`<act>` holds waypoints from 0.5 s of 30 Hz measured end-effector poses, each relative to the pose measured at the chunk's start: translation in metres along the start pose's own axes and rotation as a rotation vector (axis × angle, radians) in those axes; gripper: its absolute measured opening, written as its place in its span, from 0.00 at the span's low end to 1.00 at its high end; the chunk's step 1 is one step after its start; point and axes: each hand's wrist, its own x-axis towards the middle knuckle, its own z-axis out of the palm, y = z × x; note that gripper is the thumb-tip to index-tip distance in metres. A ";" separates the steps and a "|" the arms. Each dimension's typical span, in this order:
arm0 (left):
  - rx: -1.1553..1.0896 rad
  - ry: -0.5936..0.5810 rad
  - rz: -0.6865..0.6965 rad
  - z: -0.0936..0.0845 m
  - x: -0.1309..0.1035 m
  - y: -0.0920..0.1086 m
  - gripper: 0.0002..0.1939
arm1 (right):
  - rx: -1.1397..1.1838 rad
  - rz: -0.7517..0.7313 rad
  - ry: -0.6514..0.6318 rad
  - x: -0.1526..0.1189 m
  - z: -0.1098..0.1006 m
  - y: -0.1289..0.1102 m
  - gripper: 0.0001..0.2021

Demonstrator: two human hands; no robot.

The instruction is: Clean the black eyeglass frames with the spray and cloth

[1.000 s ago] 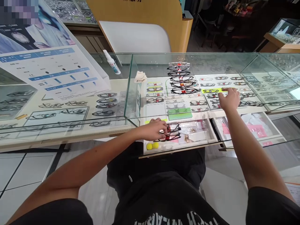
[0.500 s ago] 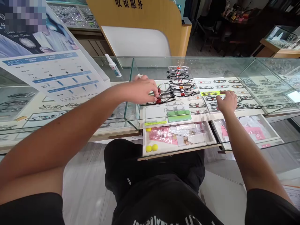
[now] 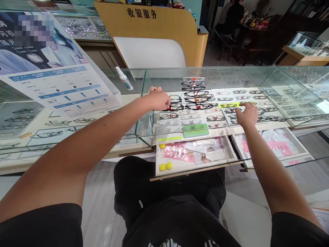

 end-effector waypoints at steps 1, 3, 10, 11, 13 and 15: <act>-0.004 -0.012 -0.014 0.000 0.001 0.000 0.11 | 0.001 0.002 0.000 0.000 0.000 0.000 0.21; -0.001 -0.041 -0.034 -0.001 0.000 0.001 0.12 | 0.004 0.009 0.000 0.000 0.001 0.000 0.21; -0.172 0.221 0.091 -0.036 -0.076 0.045 0.24 | 0.012 0.008 0.007 0.001 0.002 0.002 0.18; -0.271 0.207 0.126 -0.037 -0.094 0.058 0.22 | 0.012 0.009 0.005 0.001 0.002 0.002 0.18; -0.468 -0.061 0.223 -0.026 -0.125 0.082 0.20 | 0.013 0.015 0.006 0.001 0.002 0.003 0.18; -0.571 -0.401 0.377 0.006 -0.140 0.102 0.20 | 0.014 0.015 0.008 0.001 0.003 0.003 0.18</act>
